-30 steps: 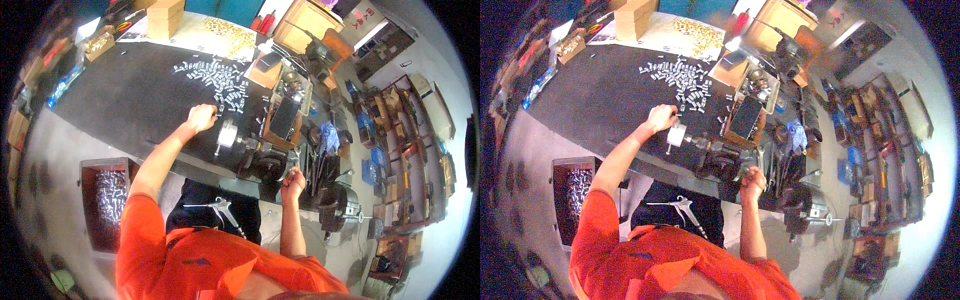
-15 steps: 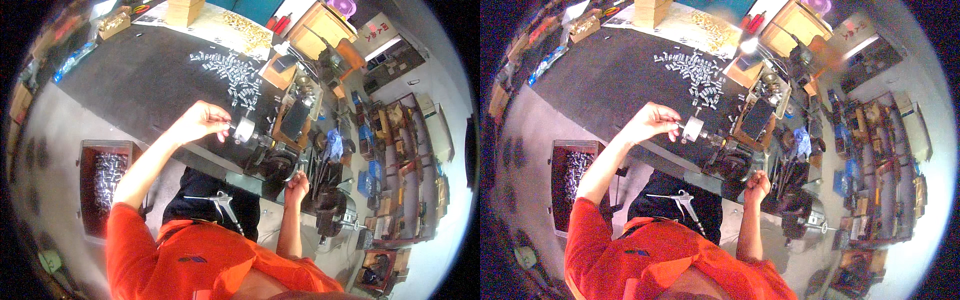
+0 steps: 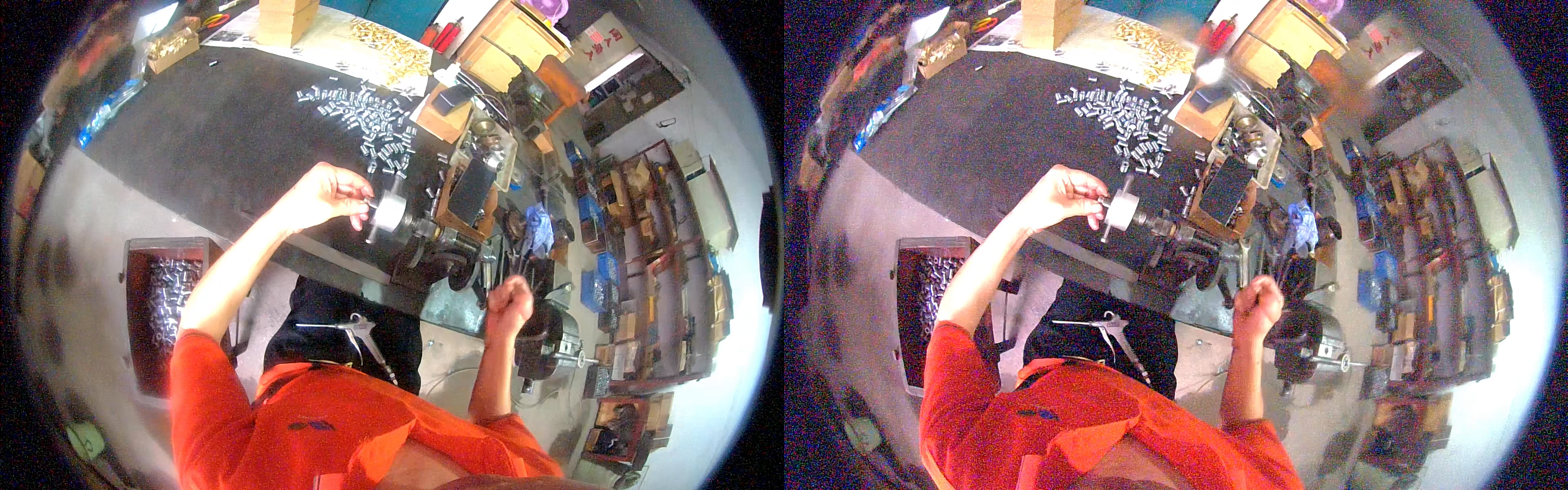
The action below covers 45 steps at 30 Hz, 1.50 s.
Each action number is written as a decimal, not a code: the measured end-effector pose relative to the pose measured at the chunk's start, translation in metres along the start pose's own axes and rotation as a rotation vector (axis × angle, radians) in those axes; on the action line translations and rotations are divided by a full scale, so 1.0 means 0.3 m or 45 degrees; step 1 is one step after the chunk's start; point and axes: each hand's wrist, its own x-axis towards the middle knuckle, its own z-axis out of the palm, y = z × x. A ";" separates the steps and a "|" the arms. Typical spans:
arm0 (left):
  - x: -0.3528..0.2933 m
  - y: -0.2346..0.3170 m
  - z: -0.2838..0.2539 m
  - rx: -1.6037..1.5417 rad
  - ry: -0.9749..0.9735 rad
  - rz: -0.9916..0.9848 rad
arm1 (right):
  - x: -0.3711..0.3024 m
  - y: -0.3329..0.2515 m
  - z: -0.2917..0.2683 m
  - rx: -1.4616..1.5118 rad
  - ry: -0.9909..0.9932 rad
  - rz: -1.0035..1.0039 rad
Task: The person operates a metal lathe, repeatedly inserting small cylindrical metal pieces into the chuck and using a tool to machine them. The person removes the finished pieces and places them on the workbench, accumulating a pile of processed parts.
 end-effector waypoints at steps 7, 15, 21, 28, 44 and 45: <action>0.011 0.003 0.003 0.085 0.011 0.025 | 0.301 0.036 0.032 0.326 -0.049 0.016; 0.021 -0.014 0.017 0.217 0.041 0.104 | 0.192 0.296 -0.114 0.037 0.546 0.251; 0.005 0.000 0.015 0.146 0.088 0.063 | 0.000 0.038 -0.065 0.118 -0.051 0.175; 0.006 -0.011 0.021 0.120 0.101 0.076 | 0.189 -0.064 0.114 0.142 0.024 -0.073; 0.017 -0.015 0.036 -0.011 0.043 0.082 | 0.046 0.170 -0.133 0.033 0.126 0.279; 0.018 -0.011 0.037 -0.023 0.040 0.072 | 0.087 0.223 -0.145 -0.004 0.253 0.333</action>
